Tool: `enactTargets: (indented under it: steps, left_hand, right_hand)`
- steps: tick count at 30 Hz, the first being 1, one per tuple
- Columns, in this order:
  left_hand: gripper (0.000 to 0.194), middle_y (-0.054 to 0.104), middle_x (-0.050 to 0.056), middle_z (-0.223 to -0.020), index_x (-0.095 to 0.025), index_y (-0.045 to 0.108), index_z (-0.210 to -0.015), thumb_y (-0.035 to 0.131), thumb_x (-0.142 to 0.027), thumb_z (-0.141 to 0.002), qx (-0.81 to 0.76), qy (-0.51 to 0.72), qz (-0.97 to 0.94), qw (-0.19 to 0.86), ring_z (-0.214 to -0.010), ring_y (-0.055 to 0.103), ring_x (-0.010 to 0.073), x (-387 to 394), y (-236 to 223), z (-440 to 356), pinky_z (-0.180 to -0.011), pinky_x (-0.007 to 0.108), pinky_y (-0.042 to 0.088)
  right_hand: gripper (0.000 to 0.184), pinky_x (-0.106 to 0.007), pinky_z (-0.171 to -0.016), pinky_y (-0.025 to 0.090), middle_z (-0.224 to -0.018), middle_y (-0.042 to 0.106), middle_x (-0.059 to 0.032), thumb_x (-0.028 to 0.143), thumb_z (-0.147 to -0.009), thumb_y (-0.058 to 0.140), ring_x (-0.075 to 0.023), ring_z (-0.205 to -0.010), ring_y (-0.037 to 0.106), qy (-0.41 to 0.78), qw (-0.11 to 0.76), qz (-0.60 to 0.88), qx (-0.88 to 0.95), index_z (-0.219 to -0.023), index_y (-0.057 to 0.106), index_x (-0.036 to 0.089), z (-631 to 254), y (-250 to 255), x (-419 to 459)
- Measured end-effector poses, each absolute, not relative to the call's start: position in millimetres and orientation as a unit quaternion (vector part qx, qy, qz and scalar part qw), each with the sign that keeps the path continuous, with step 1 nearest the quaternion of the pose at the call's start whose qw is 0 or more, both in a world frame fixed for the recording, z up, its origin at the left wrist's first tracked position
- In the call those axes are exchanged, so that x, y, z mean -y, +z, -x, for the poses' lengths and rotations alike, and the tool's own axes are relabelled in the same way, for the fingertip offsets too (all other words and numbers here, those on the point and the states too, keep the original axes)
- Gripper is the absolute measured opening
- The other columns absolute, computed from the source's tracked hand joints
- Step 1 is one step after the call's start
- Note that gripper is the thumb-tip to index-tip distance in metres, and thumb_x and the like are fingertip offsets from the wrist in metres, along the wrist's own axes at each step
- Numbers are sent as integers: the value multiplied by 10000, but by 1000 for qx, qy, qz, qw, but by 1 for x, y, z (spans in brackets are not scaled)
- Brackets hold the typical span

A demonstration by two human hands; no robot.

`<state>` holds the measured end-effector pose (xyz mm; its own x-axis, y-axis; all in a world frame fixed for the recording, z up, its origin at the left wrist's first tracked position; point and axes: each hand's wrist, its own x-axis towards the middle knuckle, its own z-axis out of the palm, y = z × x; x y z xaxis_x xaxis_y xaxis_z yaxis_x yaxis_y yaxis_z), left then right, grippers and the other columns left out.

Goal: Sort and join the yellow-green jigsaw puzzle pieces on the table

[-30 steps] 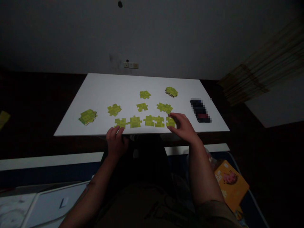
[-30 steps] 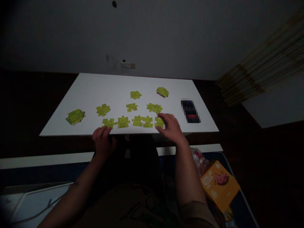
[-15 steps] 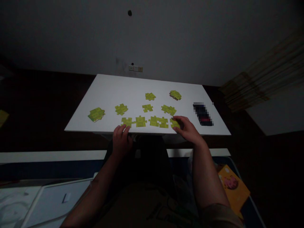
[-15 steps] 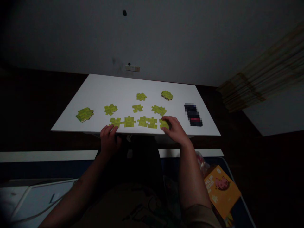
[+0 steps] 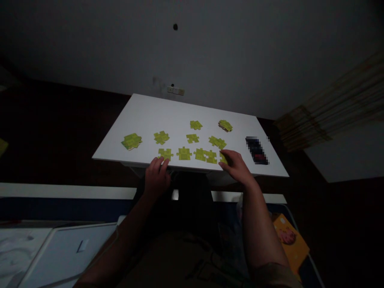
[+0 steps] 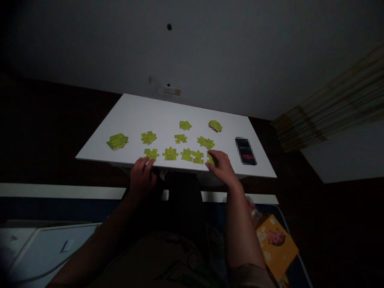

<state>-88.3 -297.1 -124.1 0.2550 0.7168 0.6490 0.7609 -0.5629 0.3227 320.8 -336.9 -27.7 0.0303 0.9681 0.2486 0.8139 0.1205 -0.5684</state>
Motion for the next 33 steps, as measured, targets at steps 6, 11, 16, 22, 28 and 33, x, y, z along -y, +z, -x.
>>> enactTargets:
  steps: [6,11,16,22,28,33]
  left_hand:
    - [587,656,214,-1577,-192,638,-1563,623,-174,-976,491,-372,786,57,-1537,579,393,302,-125,97,-1234,551,466]
    - [623,658,207,-1563,-198,617,-1572,631,-160,-950,475,-396,784,50,-1530,578,401,299,-127,97,-1245,584,477]
    - [660,649,210,-1568,-210,597,-1598,628,-162,-941,473,-401,784,35,-1536,570,414,298,-129,96,-1259,618,467]
    - [613,656,224,-1550,-183,611,-1563,630,-151,-951,467,-395,790,51,-1517,584,412,299,-127,96,-1236,596,490]
    - [659,638,210,-1578,-210,573,-1601,631,-129,-950,467,-394,790,42,-1536,572,408,301,-127,98,-1230,607,501]
    - [671,632,216,-1574,-204,563,-1606,625,-125,-943,466,-394,792,34,-1545,559,413,300,-128,98,-1240,618,499]
  right_hand:
    - [730,-658,-1235,497,-1421,760,-139,621,-869,867,-400,-1375,663,167,343,662,645,-1495,688,291,-321,-28,338]
    - [760,-647,-1206,529,-1415,763,-127,530,-826,913,-370,-1312,713,198,376,659,621,-1496,650,286,-316,-27,336]
    - [768,-611,-1139,583,-1385,779,-130,496,-837,900,-354,-1238,750,185,407,656,608,-1519,630,270,-305,-23,334]
    - [617,-618,-1176,559,-1362,797,-143,493,-903,803,-366,-1279,739,151,414,656,613,-1457,690,248,-296,-20,328]
    - [449,-611,-1160,558,-1353,774,-149,485,-971,712,-357,-1261,727,120,382,652,644,-1346,739,238,-301,-22,326]
    - [378,-636,-1158,527,-1314,786,-134,518,-994,697,-371,-1255,697,91,348,662,657,-1263,777,265,-310,-25,331]
